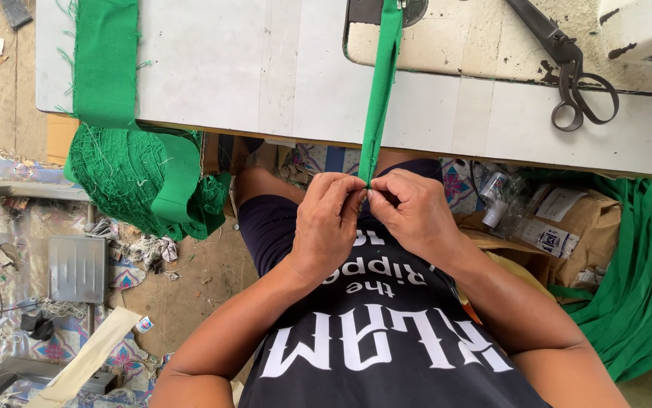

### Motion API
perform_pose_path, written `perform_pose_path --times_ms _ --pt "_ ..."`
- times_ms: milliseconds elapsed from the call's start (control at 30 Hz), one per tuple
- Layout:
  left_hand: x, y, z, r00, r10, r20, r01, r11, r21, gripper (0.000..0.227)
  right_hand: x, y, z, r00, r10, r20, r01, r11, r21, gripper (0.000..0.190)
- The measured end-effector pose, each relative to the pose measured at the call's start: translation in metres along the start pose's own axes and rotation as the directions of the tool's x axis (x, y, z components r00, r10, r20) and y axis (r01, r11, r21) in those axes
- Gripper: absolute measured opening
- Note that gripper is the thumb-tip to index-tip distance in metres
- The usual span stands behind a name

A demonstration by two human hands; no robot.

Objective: Folding green fabric strips in half lengthwise and aligning them on a sewing machine table

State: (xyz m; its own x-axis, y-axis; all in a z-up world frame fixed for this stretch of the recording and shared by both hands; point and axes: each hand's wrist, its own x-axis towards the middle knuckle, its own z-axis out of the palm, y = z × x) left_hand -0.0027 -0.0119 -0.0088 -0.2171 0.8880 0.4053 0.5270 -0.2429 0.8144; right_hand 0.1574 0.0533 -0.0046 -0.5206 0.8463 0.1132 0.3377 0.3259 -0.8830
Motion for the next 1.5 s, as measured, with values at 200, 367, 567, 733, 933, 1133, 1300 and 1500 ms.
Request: perform_pose_path --times_ms 200,367,567,733,933,1133,1300,1500 --pt "0.003 0.004 -0.001 0.995 0.098 -0.029 -0.095 0.991 0.098 0.011 0.005 -0.001 -0.004 0.998 0.015 0.055 -0.021 0.994 0.111 0.009" --pt "0.008 0.002 -0.009 0.983 0.182 -0.027 -0.173 0.962 0.213 0.020 0.009 -0.008 -0.011 0.985 0.023 0.170 -0.067 0.965 0.253 0.026" --pt "0.021 0.001 -0.020 0.958 0.288 -0.016 -0.275 0.929 0.249 0.006 0.009 -0.002 -0.015 0.974 0.017 0.225 -0.096 0.935 0.343 0.038" --pt "0.031 0.005 -0.027 0.860 0.482 0.167 -0.499 0.728 0.471 0.006 0.013 -0.010 -0.011 0.931 -0.348 -0.108 0.317 0.920 -0.232 0.023" --pt "0.028 -0.011 -0.014 0.730 0.606 0.317 -0.679 0.589 0.438 0.010 0.022 0.030 0.007 0.651 -0.753 -0.092 0.547 0.549 -0.632 0.011" --pt "0.056 -0.034 -0.010 0.786 0.530 0.316 -0.613 0.732 0.296 0.006 0.007 0.052 0.023 0.716 -0.660 -0.228 0.510 0.717 -0.476 0.008" --pt "0.136 -0.017 -0.017 0.492 0.442 0.750 -0.798 0.574 0.184 0.022 -0.002 0.052 0.027 0.762 -0.615 -0.200 0.436 0.717 -0.544 0.008" --pt "0.161 0.021 -0.010 0.090 0.271 0.958 -0.917 0.398 -0.027 0.028 -0.014 0.018 0.032 0.892 -0.355 -0.279 0.134 0.798 -0.588 0.015"
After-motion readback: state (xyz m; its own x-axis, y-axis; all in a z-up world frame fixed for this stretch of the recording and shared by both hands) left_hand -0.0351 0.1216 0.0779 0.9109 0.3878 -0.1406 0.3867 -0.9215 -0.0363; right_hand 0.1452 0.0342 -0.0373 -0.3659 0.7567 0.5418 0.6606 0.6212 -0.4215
